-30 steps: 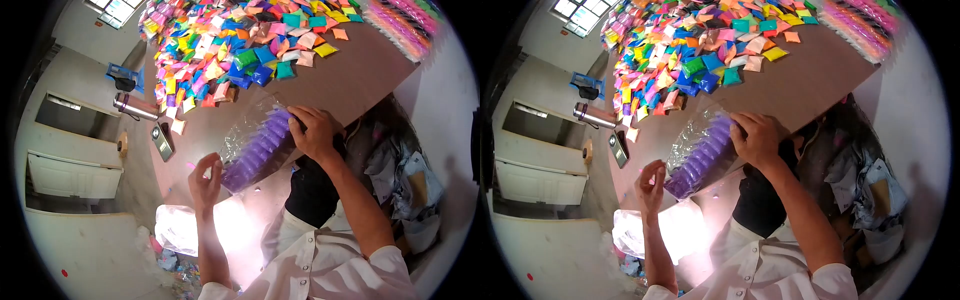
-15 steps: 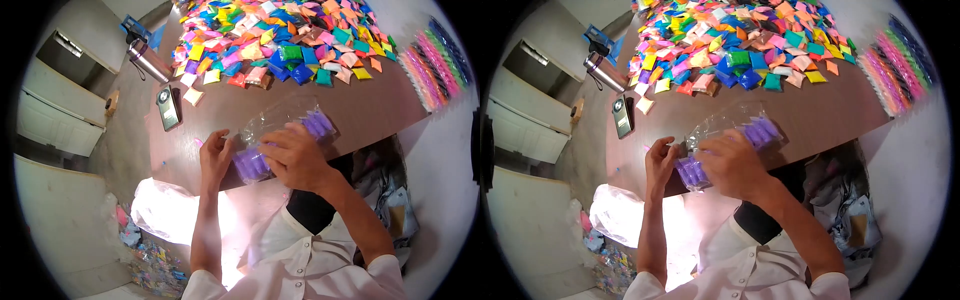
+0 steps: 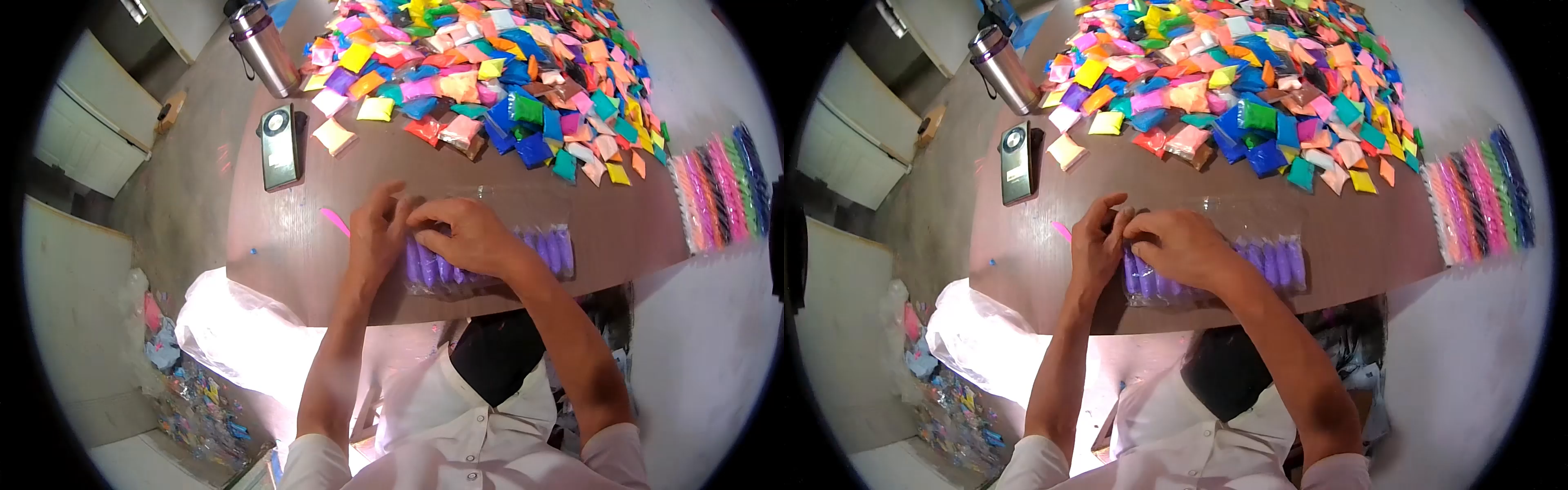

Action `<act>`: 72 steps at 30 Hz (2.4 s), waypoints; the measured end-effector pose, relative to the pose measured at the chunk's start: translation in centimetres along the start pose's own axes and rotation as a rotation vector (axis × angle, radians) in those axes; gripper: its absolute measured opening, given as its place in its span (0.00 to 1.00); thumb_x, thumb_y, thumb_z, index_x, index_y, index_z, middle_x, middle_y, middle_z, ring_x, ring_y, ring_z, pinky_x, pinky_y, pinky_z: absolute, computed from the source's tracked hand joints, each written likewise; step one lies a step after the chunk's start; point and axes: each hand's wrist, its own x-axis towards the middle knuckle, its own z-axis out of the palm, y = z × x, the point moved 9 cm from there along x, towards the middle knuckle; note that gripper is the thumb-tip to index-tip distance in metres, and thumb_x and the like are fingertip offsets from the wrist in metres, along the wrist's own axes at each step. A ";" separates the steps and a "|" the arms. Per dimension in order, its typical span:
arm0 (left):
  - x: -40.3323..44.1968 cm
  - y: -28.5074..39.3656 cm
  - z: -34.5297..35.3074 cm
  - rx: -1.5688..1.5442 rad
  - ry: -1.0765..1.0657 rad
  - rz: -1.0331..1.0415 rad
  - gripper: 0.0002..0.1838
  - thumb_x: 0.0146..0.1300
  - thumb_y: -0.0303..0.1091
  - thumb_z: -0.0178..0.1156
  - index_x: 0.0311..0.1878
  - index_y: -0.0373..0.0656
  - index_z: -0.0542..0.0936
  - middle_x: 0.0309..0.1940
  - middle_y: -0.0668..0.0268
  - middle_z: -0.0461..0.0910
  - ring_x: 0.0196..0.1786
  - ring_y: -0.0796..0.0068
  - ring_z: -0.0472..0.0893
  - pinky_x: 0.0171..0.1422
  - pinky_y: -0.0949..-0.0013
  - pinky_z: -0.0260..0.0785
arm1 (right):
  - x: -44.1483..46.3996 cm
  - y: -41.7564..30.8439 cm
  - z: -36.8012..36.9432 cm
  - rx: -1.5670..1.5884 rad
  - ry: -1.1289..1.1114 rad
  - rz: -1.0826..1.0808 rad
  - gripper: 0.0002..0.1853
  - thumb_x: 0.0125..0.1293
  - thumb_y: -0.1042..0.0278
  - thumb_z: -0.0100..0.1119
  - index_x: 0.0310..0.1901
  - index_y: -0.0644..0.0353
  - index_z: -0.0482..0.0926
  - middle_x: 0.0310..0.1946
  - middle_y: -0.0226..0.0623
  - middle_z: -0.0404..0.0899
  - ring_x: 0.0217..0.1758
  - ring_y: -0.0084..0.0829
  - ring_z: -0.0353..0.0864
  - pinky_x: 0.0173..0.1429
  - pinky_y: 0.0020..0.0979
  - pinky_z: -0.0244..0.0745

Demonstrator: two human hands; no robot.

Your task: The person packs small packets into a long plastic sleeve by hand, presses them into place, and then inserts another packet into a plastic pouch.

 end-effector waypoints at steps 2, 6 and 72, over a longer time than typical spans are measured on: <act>0.0 0.0 -0.3 -0.002 0.012 -0.009 0.13 0.78 0.28 0.65 0.61 0.34 0.83 0.31 0.62 0.88 0.34 0.81 0.83 0.39 0.72 0.75 | 0.3 0.5 0.4 0.030 -0.025 -0.012 0.12 0.67 0.65 0.66 0.50 0.57 0.89 0.43 0.48 0.89 0.49 0.52 0.89 0.57 0.49 0.81; 0.1 -0.3 -0.2 -0.123 0.017 -0.087 0.13 0.79 0.29 0.65 0.60 0.34 0.83 0.31 0.64 0.88 0.33 0.82 0.83 0.38 0.73 0.75 | 0.9 0.8 0.8 0.060 -0.083 -0.016 0.11 0.65 0.63 0.68 0.45 0.58 0.91 0.40 0.47 0.90 0.46 0.50 0.89 0.54 0.47 0.82; -0.1 -0.9 0.7 -0.093 -0.089 -0.223 0.15 0.81 0.35 0.62 0.62 0.35 0.83 0.34 0.64 0.88 0.33 0.83 0.83 0.33 0.77 0.74 | -7.4 0.7 -4.7 -0.292 0.187 -0.186 0.10 0.69 0.64 0.70 0.48 0.55 0.88 0.47 0.35 0.90 0.54 0.39 0.88 0.71 0.48 0.72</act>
